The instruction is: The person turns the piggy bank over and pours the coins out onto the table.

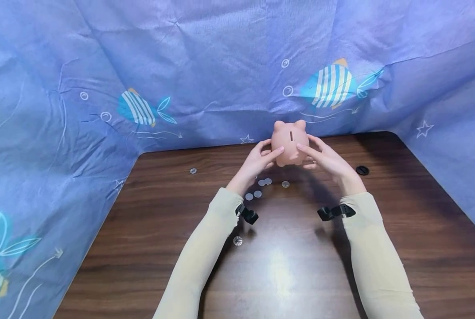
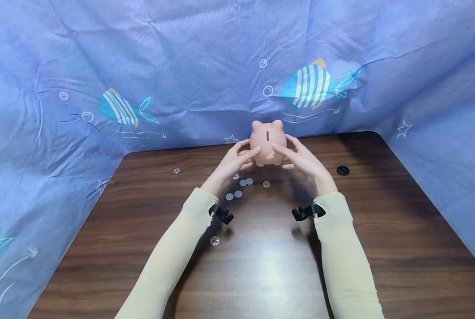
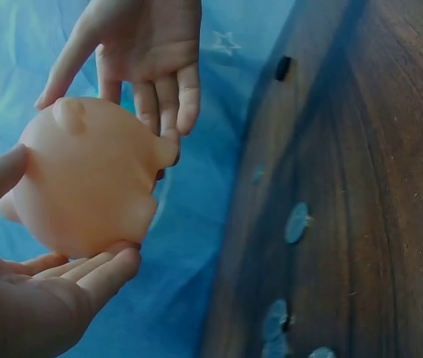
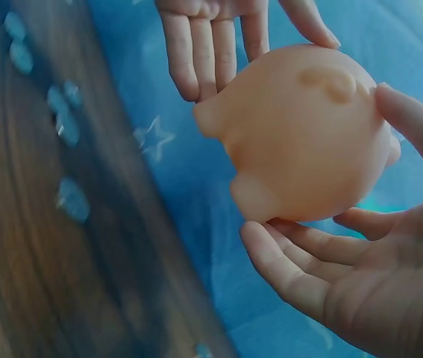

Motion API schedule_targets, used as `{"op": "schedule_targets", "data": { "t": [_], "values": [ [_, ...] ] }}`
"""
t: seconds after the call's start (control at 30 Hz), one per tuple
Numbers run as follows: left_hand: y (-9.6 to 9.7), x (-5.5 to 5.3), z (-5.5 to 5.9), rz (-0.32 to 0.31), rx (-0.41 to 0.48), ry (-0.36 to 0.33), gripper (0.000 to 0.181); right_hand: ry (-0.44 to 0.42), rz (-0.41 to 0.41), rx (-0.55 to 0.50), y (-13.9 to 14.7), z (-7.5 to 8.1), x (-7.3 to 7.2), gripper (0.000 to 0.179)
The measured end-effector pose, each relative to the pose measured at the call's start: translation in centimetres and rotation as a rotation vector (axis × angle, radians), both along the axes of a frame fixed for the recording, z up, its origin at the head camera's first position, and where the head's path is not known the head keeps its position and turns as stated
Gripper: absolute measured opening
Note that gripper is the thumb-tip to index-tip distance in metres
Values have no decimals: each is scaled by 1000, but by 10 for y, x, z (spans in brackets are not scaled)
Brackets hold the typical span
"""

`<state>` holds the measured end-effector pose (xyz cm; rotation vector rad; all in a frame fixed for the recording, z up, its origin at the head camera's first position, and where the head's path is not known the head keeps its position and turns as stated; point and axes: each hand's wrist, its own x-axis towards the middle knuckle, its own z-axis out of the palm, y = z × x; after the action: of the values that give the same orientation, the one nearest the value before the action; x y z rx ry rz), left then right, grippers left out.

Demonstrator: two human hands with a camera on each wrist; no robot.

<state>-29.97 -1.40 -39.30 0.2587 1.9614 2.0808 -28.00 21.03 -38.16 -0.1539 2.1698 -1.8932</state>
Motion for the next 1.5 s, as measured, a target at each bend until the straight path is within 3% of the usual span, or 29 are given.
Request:
{"op": "schedule_targets", "data": {
  "t": [0.3, 0.5, 0.73, 1.1, 1.5],
  "values": [
    [6, -17, -21, -7, 6, -208, 67, -73, 78, -19, 2, -28, -19, 88],
    [4, -19, -26, -10, -12, -282, 68, -141, 90, 2, 0, -35, -24, 86],
    [1, -24, -31, -25, -58, -296, 70, -187, 98, -3, -5, -40, -28, 88],
    [-2, -25, -32, -48, -100, -306, 69, -181, 120, 14, -8, -48, -34, 85],
    [-1, -30, -34, -57, -63, -287, 67, -169, 110, 8, -8, -49, -40, 84]
  ]
}}
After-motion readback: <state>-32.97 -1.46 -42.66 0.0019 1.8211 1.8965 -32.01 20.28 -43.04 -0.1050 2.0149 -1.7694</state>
